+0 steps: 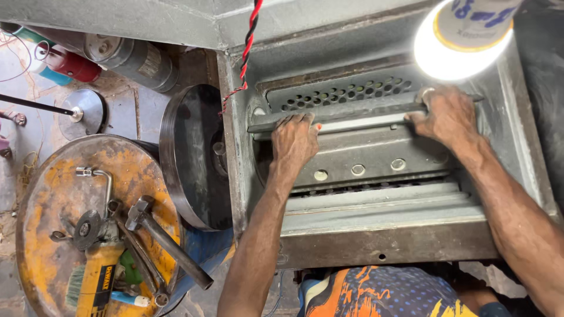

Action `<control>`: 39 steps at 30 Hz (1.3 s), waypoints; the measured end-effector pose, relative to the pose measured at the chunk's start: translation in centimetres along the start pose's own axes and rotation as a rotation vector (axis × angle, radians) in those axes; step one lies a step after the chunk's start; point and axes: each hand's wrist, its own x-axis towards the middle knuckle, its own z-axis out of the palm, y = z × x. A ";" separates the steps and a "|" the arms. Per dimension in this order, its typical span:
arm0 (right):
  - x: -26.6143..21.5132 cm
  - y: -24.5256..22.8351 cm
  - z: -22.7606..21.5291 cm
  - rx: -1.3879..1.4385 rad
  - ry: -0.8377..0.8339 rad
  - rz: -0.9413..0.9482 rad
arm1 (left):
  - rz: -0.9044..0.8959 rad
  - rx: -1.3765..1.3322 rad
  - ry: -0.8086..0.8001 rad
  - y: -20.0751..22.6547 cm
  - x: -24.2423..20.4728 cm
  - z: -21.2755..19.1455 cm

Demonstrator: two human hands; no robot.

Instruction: The person uses a wrench to tighten bolts on the underside of a metal machine and adjusts internal components by hand. The task involves repeated tightening and manual manipulation of parts within the machine's housing.

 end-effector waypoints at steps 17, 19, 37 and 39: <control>-5.1 -1.4 -3.8 0.004 -0.086 -0.074 | -0.067 0.009 -0.352 0.6 -1.4 -3.5; -5.8 -1.6 -3.8 -0.027 -0.238 -0.009 | -0.087 -0.017 -0.439 0.6 -1.9 -3.8; -9.5 1.0 2.9 0.025 -0.502 -0.113 | -0.290 -0.273 -0.317 0.0 -3.7 1.0; -9.5 1.2 3.6 -0.016 -0.561 -0.112 | -0.148 -0.300 -0.044 0.8 -3.0 1.5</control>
